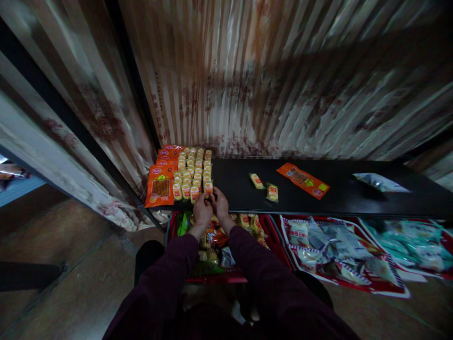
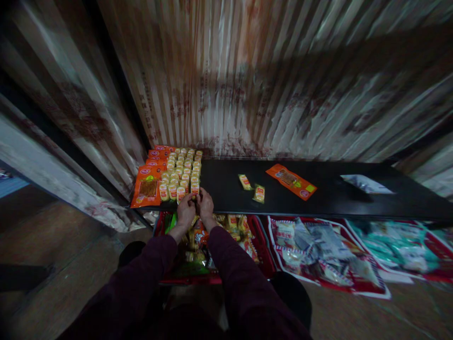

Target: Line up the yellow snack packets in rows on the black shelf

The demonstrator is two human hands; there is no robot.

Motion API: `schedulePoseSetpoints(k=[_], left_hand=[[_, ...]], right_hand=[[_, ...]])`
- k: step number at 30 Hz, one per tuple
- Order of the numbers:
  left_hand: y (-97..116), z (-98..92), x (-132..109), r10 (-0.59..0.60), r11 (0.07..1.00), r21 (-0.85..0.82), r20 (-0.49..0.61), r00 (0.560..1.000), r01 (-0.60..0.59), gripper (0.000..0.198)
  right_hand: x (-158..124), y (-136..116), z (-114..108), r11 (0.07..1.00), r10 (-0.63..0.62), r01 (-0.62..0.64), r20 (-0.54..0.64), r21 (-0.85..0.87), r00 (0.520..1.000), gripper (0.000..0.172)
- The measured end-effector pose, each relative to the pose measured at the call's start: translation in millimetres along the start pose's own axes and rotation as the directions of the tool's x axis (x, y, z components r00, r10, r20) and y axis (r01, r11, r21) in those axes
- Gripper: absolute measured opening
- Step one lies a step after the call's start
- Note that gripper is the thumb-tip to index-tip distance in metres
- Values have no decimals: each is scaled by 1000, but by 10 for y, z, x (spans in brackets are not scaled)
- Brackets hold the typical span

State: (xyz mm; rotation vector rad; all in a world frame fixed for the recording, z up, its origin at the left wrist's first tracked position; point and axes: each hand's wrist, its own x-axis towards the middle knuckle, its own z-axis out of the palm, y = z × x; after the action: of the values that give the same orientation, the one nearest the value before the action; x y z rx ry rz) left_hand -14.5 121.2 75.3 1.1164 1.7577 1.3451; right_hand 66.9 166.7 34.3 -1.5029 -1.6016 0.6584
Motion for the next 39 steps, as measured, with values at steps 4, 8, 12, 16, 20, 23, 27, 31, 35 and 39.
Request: schedulePoseSetpoints(k=[4, 8, 12, 16, 20, 23, 27, 31, 35, 39], left_hand=[[20, 3, -16, 94, 960, 258, 57, 994, -106, 41], [18, 16, -24, 144, 937, 311, 71, 987, -159, 42], [-3, 34, -8, 146, 939, 304, 75, 986, -162, 43], [-28, 41, 22, 145, 941, 295, 88, 986, -165, 44], [-51, 39, 46, 142, 941, 296, 93, 986, -163, 42], [-66, 38, 52, 139, 942, 295, 97, 986, -162, 41], [-78, 36, 52, 142, 941, 295, 88, 986, -162, 42], [-61, 24, 49, 131, 941, 302, 94, 987, -153, 41], [-31, 8, 40, 134, 938, 306, 102, 986, -160, 38], [-24, 2, 38, 134, 939, 306, 104, 986, -160, 37]], right_hand=[[13, 2, 13, 999, -26, 25, -3, -31, 1000, 36], [27, 11, 21, 998, -37, 36, -11, -60, 999, 36], [31, 15, 18, 993, -47, 46, -10, -113, 999, 37], [27, 5, 12, 984, -48, 48, 4, -169, 999, 36], [18, 2, 19, 982, -39, 42, 23, -184, 999, 36], [3, 6, 31, 980, -41, 42, 11, -192, 999, 38], [-10, -9, 32, 977, -38, 30, -32, -213, 999, 41], [-3, -40, 14, 972, -49, 58, 45, -227, 998, 41], [9, -37, 12, 968, -46, 61, 65, -244, 997, 40], [9, -13, 28, 968, -50, 64, 65, -242, 997, 41]])
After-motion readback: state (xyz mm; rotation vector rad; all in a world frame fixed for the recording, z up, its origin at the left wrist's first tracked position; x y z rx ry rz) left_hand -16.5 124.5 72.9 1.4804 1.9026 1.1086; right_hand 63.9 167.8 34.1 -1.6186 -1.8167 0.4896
